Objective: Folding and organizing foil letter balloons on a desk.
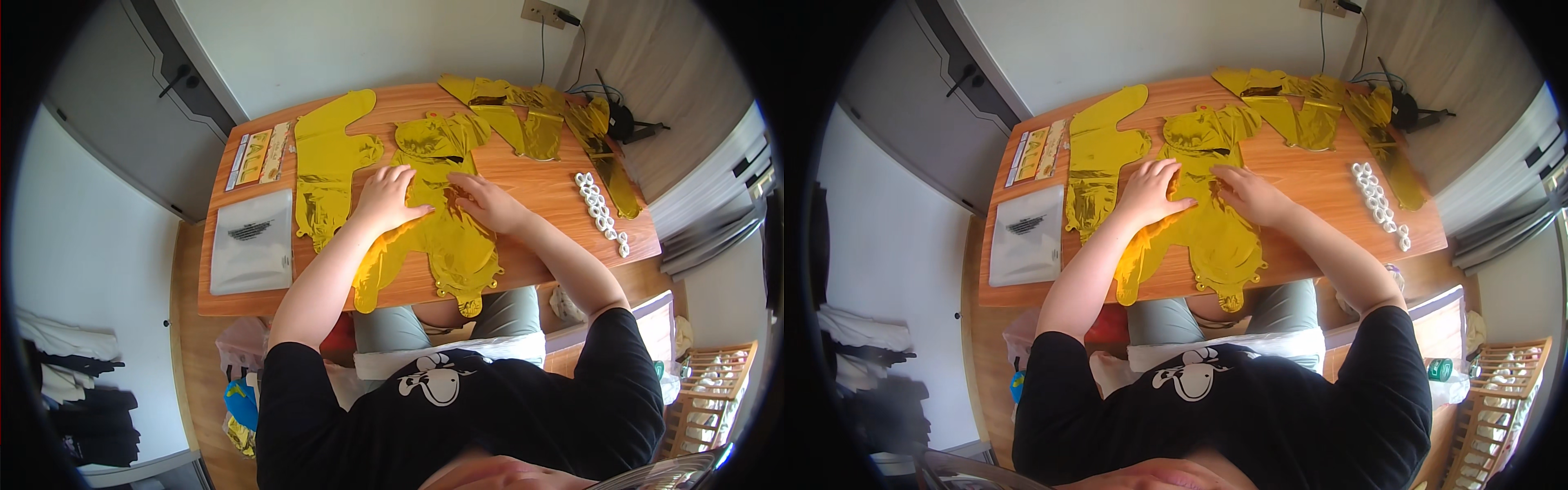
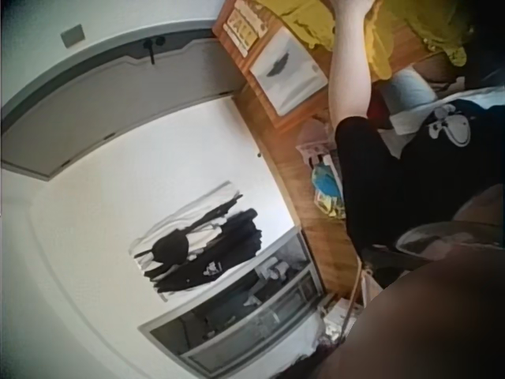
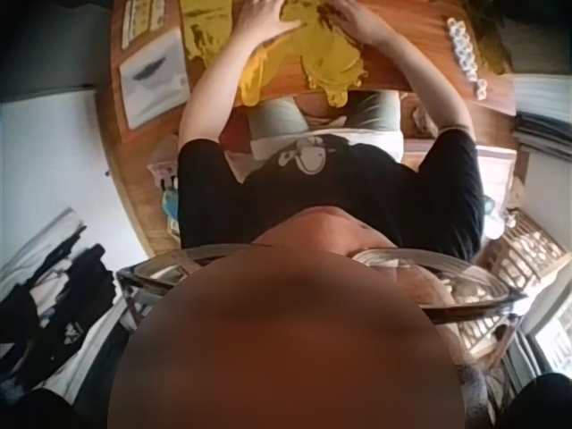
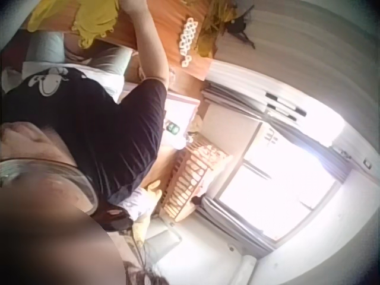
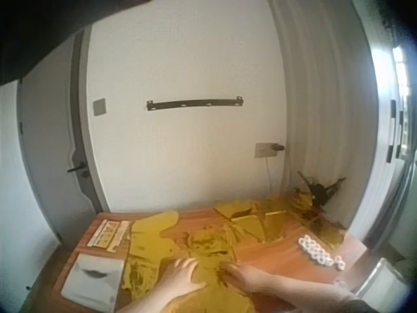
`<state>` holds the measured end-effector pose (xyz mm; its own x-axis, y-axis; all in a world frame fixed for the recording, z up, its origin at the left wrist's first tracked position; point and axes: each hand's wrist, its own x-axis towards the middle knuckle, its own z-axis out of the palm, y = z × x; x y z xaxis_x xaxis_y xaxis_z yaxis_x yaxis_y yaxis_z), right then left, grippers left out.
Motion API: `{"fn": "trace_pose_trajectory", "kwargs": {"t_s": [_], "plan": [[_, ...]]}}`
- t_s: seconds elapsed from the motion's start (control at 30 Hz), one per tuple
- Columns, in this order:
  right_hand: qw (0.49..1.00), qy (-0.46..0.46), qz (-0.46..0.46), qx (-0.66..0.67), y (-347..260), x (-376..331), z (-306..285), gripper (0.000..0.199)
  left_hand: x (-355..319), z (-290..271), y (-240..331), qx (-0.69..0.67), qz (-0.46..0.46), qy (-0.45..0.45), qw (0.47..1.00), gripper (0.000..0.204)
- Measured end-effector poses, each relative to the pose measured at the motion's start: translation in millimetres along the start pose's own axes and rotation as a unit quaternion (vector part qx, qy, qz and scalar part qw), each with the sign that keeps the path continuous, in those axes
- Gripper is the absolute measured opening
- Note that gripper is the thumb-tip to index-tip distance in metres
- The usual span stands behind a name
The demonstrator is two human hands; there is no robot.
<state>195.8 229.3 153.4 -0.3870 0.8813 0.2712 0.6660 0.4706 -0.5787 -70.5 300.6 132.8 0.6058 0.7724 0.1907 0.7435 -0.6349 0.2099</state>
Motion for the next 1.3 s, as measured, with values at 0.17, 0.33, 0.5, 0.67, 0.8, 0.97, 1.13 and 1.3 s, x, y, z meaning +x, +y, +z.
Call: {"fn": "trace_pose_trajectory", "kwargs": {"t_s": [0.17,0.33,0.5,0.67,0.8,0.97,1.13,1.3], "plan": [[0.998,-0.067,-0.01,-0.006,3,11,-2,0.034,-2,-2,-1,0.002,0.0,0.003,1.0,0.093],[0.994,0.106,-0.005,-0.006,35,22,-2,0.041,0,-5,4,0.009,-0.004,-0.009,1.0,0.093],[0.979,0.094,0.153,-0.096,39,26,3,0.074,-2,-5,3,0.006,-0.008,-0.018,1.0,0.095],[0.977,0.048,0.074,-0.196,41,27,8,0.078,-2,-6,3,0.004,-0.007,-0.016,1.0,0.095],[0.972,-0.034,0.065,-0.224,28,34,1,0.077,-3,-5,1,0.005,-0.007,-0.013,1.0,0.094],[0.985,-0.036,0.033,-0.166,36,42,-6,0.059,-3,-6,2,-0.005,-0.006,-0.012,1.0,0.094],[0.994,-0.017,0.001,-0.111,54,46,0,0.042,-1,-5,2,-0.007,0.001,-0.009,1.0,0.093],[0.988,-0.001,-0.035,-0.151,51,43,-2,0.044,-2,1,-1,0.006,0.005,0.008,1.0,0.095]]}}
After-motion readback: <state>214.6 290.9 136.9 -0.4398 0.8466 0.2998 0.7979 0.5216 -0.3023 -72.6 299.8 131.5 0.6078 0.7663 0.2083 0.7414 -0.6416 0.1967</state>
